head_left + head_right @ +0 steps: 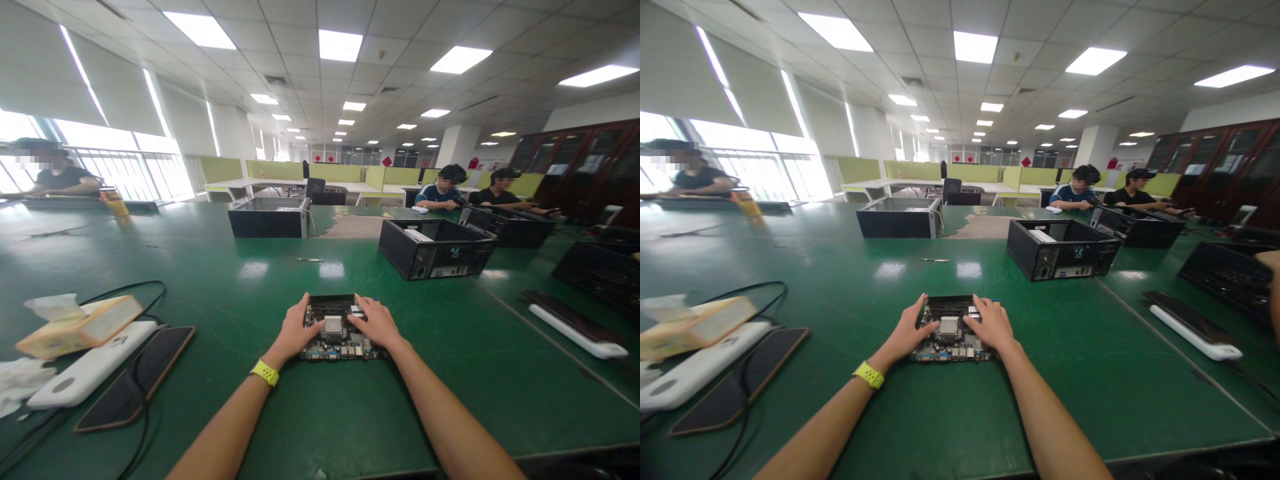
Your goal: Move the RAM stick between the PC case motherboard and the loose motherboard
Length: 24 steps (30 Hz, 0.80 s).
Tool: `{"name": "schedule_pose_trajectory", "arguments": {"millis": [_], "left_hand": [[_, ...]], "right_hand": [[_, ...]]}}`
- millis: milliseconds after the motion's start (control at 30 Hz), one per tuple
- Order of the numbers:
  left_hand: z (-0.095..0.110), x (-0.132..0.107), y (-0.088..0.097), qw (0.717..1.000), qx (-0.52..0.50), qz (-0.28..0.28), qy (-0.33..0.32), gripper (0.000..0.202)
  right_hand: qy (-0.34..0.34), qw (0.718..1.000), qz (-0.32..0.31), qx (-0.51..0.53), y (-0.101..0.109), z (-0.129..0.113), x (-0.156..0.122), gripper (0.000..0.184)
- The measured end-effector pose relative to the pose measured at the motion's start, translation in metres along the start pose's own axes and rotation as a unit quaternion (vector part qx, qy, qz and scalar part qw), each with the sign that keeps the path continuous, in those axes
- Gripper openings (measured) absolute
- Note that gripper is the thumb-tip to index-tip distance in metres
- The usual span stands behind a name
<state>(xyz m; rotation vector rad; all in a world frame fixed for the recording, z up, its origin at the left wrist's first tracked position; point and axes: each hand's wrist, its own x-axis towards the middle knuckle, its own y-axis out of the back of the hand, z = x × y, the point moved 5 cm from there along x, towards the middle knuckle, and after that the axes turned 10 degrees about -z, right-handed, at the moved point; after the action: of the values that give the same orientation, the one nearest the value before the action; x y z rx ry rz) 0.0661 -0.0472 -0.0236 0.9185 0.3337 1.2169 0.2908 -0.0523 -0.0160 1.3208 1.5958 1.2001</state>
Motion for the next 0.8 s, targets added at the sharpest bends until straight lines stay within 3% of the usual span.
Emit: {"name": "schedule_pose_trajectory", "arguments": {"millis": [233, 800], "left_hand": [[-0.0034, 0.0015, -0.0026, 1.000, 0.009, -0.015, 0.009, 0.081], [-0.0010, 0.0003, -0.0001, 0.999, 0.017, 0.013, -0.028, 0.073]], "right_hand": [[0.010, 1.000, 0.001, -0.003, 0.0020, -0.0018, -0.0012, 0.064], [0.014, 1.000, -0.007, -0.016, -0.0024, 0.0004, 0.0009, 0.067]]}}
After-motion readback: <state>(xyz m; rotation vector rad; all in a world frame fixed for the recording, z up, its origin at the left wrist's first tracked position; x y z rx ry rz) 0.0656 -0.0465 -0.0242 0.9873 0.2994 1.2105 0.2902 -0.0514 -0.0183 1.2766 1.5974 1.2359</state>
